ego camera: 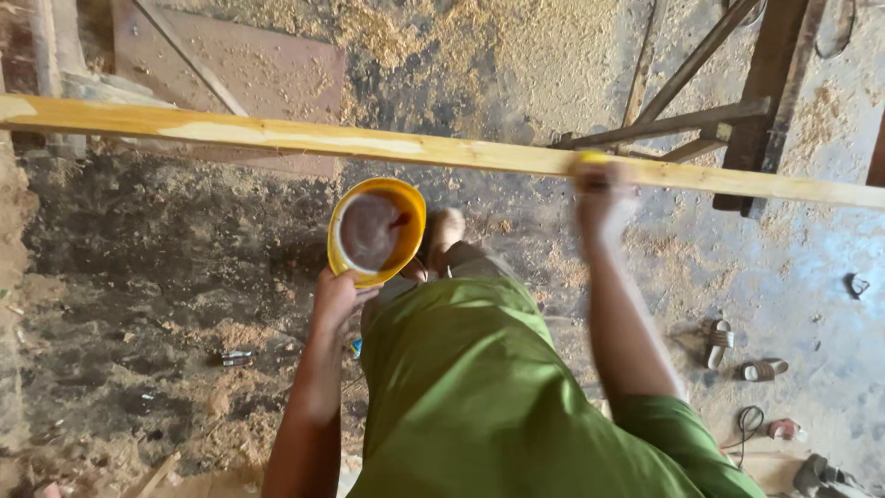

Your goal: The person applies a brown liquid finish to a wooden frame using a paintbrush. They repeatedly dip the brush into a yellow container and brush the liquid onto the frame's surface.

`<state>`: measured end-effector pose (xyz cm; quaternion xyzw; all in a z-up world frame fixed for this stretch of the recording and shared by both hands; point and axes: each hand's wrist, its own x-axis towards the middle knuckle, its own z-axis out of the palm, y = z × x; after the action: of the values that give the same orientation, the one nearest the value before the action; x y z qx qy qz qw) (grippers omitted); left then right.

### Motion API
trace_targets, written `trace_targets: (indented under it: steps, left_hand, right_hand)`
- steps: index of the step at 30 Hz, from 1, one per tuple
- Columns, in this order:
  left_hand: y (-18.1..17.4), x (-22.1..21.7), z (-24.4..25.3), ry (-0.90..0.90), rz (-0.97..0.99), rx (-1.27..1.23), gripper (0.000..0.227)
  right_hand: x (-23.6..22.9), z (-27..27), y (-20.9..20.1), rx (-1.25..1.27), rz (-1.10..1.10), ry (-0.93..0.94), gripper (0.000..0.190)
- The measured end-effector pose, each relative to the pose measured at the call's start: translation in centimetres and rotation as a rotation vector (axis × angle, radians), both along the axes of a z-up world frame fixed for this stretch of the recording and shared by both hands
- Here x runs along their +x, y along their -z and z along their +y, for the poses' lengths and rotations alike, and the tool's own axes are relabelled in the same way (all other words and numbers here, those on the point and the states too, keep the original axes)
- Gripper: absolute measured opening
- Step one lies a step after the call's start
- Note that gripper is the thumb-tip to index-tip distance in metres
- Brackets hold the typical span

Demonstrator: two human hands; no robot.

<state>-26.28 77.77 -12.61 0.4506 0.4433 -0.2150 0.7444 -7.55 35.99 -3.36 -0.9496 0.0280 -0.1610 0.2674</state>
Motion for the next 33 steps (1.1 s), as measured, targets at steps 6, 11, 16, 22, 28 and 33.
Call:
trace_targets:
  steps: [6,11,16,22,28,33]
  left_hand:
    - [-0.7,-0.9,0.9,-0.046,-0.015,0.023,0.038]
    - [-2.0,-1.4,0.5,-0.081,-0.057,0.088,0.042]
    - [-3.7,-1.9,-1.4,-0.179,-0.031,0.094,0.045]
    - [-6.5,-1.2,-1.4,-0.229,0.004,0.162,0.047]
    - [-5.3,-0.9,1.1,-0.27,-0.053,0.11,0.043]
    - [-3.2,-0.9,4.6,-0.233,-0.036,0.069,0.041]
  right_hand:
    - [1.2,17.6,1.0,0.333,0.224,-0.249,0.016]
    - [3.8,9.7,3.5,0.318,0.503,0.015,0.015]
    - [3.6,-11.3,4.0,-0.203,0.301,0.25,0.033]
    - [5.7,-27.9,1.3,-0.482,-0.116,0.42,0.015]
    - [7.7,-21.3,2.3,-0.657,0.19,0.176,0.015]
    - [9.2,1.1,5.4,0.035,0.413,0.14,0.031]
